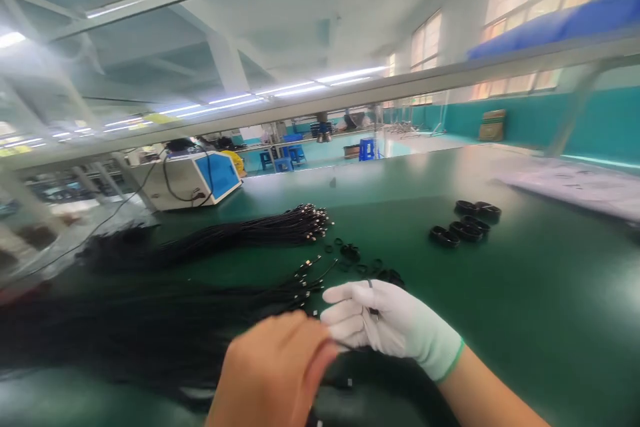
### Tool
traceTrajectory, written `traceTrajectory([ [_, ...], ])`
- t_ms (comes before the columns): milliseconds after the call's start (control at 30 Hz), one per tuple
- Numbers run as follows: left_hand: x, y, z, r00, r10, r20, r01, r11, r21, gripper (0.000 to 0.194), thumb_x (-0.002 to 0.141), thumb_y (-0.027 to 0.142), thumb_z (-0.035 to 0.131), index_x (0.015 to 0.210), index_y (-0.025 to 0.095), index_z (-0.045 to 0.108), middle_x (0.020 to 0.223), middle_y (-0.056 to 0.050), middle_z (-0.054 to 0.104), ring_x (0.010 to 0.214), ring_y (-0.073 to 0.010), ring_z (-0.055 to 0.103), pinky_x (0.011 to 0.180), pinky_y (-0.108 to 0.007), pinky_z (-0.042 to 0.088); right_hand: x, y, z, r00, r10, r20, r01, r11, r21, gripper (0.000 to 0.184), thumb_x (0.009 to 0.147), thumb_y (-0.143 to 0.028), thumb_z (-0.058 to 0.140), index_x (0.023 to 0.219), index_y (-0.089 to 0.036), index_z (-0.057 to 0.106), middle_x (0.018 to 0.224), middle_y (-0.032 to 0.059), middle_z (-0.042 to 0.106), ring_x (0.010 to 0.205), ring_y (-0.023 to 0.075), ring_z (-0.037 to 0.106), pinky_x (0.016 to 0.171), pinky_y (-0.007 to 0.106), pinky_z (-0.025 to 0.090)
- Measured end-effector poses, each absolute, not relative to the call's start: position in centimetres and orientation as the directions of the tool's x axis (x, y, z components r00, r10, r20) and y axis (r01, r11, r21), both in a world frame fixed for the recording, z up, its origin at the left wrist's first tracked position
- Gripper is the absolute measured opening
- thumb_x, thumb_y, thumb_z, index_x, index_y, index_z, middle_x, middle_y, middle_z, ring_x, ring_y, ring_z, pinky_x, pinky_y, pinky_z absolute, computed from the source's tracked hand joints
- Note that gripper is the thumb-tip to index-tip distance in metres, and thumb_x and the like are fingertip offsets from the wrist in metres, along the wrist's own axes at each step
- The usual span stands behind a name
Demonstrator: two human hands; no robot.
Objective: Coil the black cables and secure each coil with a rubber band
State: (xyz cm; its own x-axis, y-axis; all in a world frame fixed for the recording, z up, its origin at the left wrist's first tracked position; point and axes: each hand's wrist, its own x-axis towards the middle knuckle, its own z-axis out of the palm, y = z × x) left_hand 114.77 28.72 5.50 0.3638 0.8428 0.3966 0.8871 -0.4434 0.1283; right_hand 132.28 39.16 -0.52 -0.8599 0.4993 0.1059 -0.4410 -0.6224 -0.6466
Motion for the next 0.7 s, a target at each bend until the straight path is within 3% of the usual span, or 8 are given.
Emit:
traceTrajectory([
  [167,114.6,33.5,8.7,0.239,0.921,0.306,0.851,-0.351,0.391,0.017,0.084,0.025,0.048,0.074,0.025,0.062,0.073,0.005,0.064,0.067,-0.0124,0.057,0.060,-0.022,0.043,130.6,37.1,-1.3,-0.940,0.290,0.180,-0.333,-0.663,-0.671,0.045,0.079,-0.040,0.063,0.106,-0.006,0.054,0.092,0.0165,0.063,0.088,0.0263,0.063,0.082,0.043,0.044],
  [300,114.7,35.0,7.2,0.208,0.950,0.231,0.812,-0.300,0.501,0.020,0.084,0.028,0.047,0.071,0.022,0.061,0.069,0.004,0.061,0.066,-0.0129,0.054,0.059,-0.022,0.040,129.8,36.6,-2.2,-0.940,0.287,0.182,-0.333,-0.672,-0.662,0.045,0.080,-0.034,0.061,0.110,-0.002,0.054,0.094,0.0202,0.064,0.086,0.0278,0.065,0.075,0.042,0.048],
  [433,113.3,35.9,4.1,0.256,0.965,0.049,0.763,-0.233,0.603,0.029,0.088,0.032,0.040,0.070,0.020,0.059,0.064,0.004,0.058,0.062,-0.0120,0.051,0.055,-0.021,0.037,130.2,36.6,-1.8,-0.913,0.360,0.193,-0.400,-0.692,-0.600,0.044,0.080,-0.039,0.061,0.107,-0.005,0.056,0.090,0.0157,0.065,0.083,0.0255,0.065,0.077,0.045,0.047],
  [533,111.9,35.4,1.1,0.187,0.979,0.078,0.856,-0.201,0.476,0.034,0.092,0.030,0.032,0.070,0.020,0.056,0.069,0.003,0.059,0.065,-0.0127,0.053,0.058,-0.021,0.038,131.2,37.3,-0.4,-0.853,0.497,0.159,-0.500,-0.691,-0.522,0.034,0.080,-0.038,0.062,0.099,-0.011,0.056,0.081,0.0069,0.062,0.072,0.0189,0.061,0.076,0.044,0.045],
  [633,111.8,33.2,-2.3,0.154,0.970,0.189,0.967,-0.187,0.173,0.029,0.090,0.024,0.033,0.071,0.021,0.055,0.070,0.002,0.061,0.063,-0.0145,0.056,0.056,-0.024,0.036,131.7,38.3,0.6,-0.785,0.597,0.166,-0.605,-0.681,-0.413,0.020,0.080,-0.030,0.063,0.085,-0.013,0.054,0.068,-0.0004,0.051,0.060,0.0113,0.050,0.067,0.032,0.043],
  [700,112.5,31.1,-3.7,0.272,0.923,0.273,0.961,-0.274,-0.031,0.026,0.087,0.019,0.038,0.066,0.021,0.054,0.062,0.002,0.060,0.055,-0.0145,0.054,0.051,-0.025,0.031,131.7,38.7,0.7,-0.753,0.629,0.194,-0.651,-0.670,-0.357,0.016,0.081,-0.025,0.061,0.079,-0.012,0.052,0.064,-0.0025,0.044,0.058,0.0091,0.044,0.064,0.028,0.040],
])
